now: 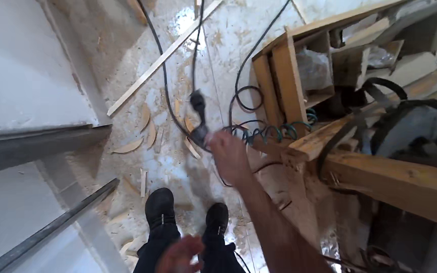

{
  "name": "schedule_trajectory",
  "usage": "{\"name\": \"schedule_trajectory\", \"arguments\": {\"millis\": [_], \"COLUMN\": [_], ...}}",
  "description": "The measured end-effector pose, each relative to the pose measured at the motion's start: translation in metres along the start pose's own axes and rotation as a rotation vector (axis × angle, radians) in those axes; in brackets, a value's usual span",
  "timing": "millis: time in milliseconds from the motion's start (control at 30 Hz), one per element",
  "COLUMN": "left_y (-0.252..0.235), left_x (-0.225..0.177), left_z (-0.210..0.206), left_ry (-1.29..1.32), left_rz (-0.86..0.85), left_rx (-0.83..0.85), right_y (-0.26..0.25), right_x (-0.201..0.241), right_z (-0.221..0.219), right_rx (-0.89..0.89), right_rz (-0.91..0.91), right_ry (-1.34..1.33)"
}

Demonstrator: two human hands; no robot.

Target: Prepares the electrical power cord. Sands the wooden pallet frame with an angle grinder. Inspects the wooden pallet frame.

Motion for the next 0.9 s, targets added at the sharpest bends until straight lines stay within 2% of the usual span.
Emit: {"name": "schedule_trajectory", "arguments": {"millis": [67,100,167,233,267,333,500,633,700,800,833,867,900], "left_y": [-0.02,-0.029,-0.036,-0.028,-0.024,-0.021,-0.012,-0.036,-0.041,-0.027,-0.022,-0.02,-0.02], "left_x": [0.005,0.003,-0.007,-0.009,-0.004,0.009,0.029,0.021,0.014,0.026,0.029,0.032,0.034], "left_z": [0.018,0.021,0.02,0.016,0.013,0.011,0.013,0.067,0.079,0.046,0.034,0.025,0.019], "left_ry": [0.29,0.388,0.571,0.588,0.557,0.437,0.368,0.435,0.366,0.171,0.122,0.09,0.083], "left_rz": [0.085,0.08,0.026,0.054,0.083,0.128,0.175,0.115,0.117,0.253,0.278,0.297,0.314], "left_rx": [-0.093,-0.074,0.078,0.209,0.216,0.12,-0.038,-0.198,-0.217,-0.173,-0.144,-0.11,-0.103], "right_y": [0.09,0.126,0.19,0.253,0.278,0.312,0.326,0.353,0.346,0.307,0.291,0.276,0.263], "right_x": [0.028,0.034,0.034,0.026,0.021,0.009,0.01,0.025,0.005,-0.059,-0.071,-0.078,-0.086], "right_z": [-0.003,-0.004,-0.01,-0.022,-0.027,-0.028,0.006,0.033,0.061,0.077,0.07,0.055,0.035], "right_rx": [0.097,0.136,0.24,0.423,0.499,0.561,0.493,0.567,0.358,-0.122,-0.189,-0.161,-0.06], "right_rz": [0.073,0.131,0.229,0.176,0.137,0.066,0.087,0.063,-0.056,-0.075,-0.048,-0.024,-0.024], "right_ry": [-0.113,-0.191,-0.276,-0.25,-0.226,-0.196,-0.24,-0.248,-0.186,-0.134,-0.112,-0.08,0.005]}}
Point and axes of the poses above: each hand's wrist, its own y-axis away from the middle knuckle, its own z-axis out of the back of the hand, x = y × z, the point moved 8 cm from there along -y, towards the middle knuckle, and after that the axes turned 1 degree about y, right-handed, at the moved point
